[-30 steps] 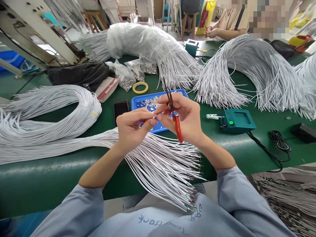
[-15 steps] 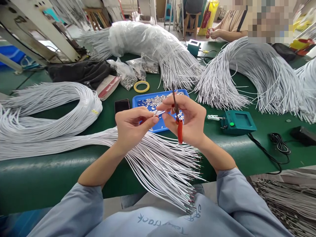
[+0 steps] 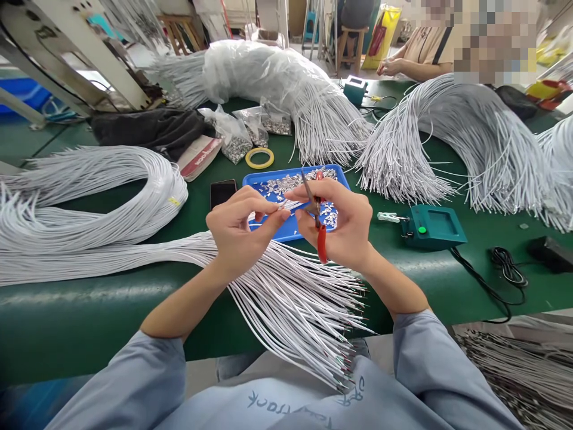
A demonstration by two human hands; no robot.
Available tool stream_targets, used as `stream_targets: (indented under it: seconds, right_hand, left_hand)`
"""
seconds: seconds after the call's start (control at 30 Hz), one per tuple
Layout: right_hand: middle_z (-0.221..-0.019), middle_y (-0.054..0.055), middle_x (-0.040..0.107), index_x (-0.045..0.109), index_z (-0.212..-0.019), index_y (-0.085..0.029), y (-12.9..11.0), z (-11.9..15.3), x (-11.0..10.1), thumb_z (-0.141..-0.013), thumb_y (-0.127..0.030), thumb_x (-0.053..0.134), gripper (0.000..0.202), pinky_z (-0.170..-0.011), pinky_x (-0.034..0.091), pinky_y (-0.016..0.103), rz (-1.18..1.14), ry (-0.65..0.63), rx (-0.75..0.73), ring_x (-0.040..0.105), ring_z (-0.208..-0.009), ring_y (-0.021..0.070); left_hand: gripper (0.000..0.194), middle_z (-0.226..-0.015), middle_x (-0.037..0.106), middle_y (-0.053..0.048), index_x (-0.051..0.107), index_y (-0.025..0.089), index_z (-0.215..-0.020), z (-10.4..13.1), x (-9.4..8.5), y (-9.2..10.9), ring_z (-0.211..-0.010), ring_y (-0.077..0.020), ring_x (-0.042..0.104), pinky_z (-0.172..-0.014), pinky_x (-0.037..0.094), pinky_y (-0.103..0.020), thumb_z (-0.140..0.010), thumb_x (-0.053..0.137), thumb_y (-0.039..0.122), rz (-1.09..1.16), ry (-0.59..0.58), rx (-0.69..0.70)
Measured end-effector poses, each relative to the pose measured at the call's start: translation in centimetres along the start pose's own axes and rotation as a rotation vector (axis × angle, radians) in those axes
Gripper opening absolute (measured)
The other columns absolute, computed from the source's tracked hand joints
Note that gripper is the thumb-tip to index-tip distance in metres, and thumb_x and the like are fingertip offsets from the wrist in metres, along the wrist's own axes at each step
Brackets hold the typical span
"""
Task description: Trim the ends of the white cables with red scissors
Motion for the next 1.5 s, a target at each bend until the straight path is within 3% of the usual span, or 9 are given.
stream_targets:
  seconds: [0.13, 0.27, 0.47, 0.67, 0.83, 1.27, 1.5]
  right_hand:
    - [-0.086, -0.002, 0.074, 0.069, -0.096, -0.031, 0.1, 0.07, 0.06, -0.075, -0.012, 0.067, 0.028, -0.066, 0.054, 0.036, -0.033, 0.002, 0.02, 0.067, -0.07, 0.0174]
    - [-0.087, -0.004, 0.074, 0.068, -0.097, -0.031, 0.11, 0.14, 0.14, -0.074, -0.01, 0.066, 0.031, -0.073, 0.054, 0.038, -0.069, -0.008, 0.004, 0.066, -0.068, 0.0158]
    - [-0.09, -0.004, 0.074, 0.067, -0.101, -0.032, 0.05, 0.21, 0.23, -0.075, -0.011, 0.067, 0.033, -0.081, 0.055, 0.038, -0.065, -0.022, -0.004, 0.068, -0.073, 0.016]
    - [-0.088, -0.002, 0.074, 0.066, -0.101, -0.028, 0.33, 0.17, 0.56, -0.079, -0.014, 0.07, 0.027, -0.069, 0.055, 0.032, -0.158, 0.05, 0.091, 0.069, -0.077, 0.0148]
    - [-0.074, -0.004, 0.069, 0.067, -0.096, -0.027, 0.54, -0.03, 0.77, -0.077, -0.024, 0.074, 0.02, -0.058, 0.053, 0.028, -0.255, -0.024, 0.226, 0.067, -0.067, 0.0125]
    - [-0.079, -0.003, 0.069, 0.065, -0.095, -0.026, 0.4, -0.03, 0.62, -0.074, -0.035, 0.077, 0.026, -0.064, 0.057, 0.026, -0.161, -0.022, 0.229, 0.067, -0.071, 0.0114]
    - [-0.074, -0.004, 0.067, 0.065, -0.092, -0.025, 0.25, -0.06, 0.82, -0.074, -0.032, 0.077, 0.023, -0.062, 0.056, 0.025, -0.136, -0.008, 0.245, 0.064, -0.066, 0.0099]
  left_hand:
    - [0.024, -0.055, 0.061, 0.002, 0.065, 0.016, -0.062, 0.03, 0.06, -0.25, -0.052, -0.0059, 0.046, -0.047, 0.036, -0.021, -0.079, 0.074, 0.031, 0.084, -0.038, -0.128]
    - [0.023, -0.056, 0.063, 0.002, 0.066, 0.015, -0.063, 0.03, 0.09, -0.5, -0.05, -0.0049, 0.046, -0.045, 0.033, -0.02, -0.078, 0.074, 0.031, 0.135, -0.036, -0.206]
    - [0.024, -0.054, 0.059, 0.003, 0.064, 0.016, -0.061, 0.15, 0.15, -0.54, -0.051, -0.0053, 0.044, -0.046, 0.033, -0.02, -0.078, 0.074, 0.03, 0.105, -0.006, -0.149]
    - [0.019, -0.056, 0.058, 0.003, 0.065, 0.015, -0.064, 0.46, 0.35, -0.41, -0.052, -0.005, 0.044, -0.048, 0.035, -0.019, -0.078, 0.074, 0.024, 0.106, -0.034, -0.125]
    - [0.018, -0.056, 0.057, 0.004, 0.064, 0.015, -0.064, 0.53, 0.52, -0.37, -0.053, -0.0046, 0.045, -0.048, 0.036, -0.018, -0.075, 0.077, 0.022, 0.065, -0.018, -0.05]
    - [0.017, -0.059, 0.064, 0.004, 0.065, 0.017, -0.065, 0.52, 0.65, -0.49, -0.056, -0.0062, 0.051, -0.051, 0.04, -0.02, -0.073, 0.079, 0.023, -0.019, 0.028, 0.024]
    - [0.018, -0.055, 0.059, 0.004, 0.062, 0.016, -0.064, 0.66, 0.95, -0.49, -0.053, -0.0054, 0.047, -0.048, 0.037, -0.019, -0.077, 0.074, 0.018, -0.015, 0.024, 0.008]
Point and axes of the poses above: each hand's wrist, its own z-axis away from the middle knuckle, its own x-axis out of the palm, y = z × x, the point moved 2 cm from there along -z, towards the middle knuckle
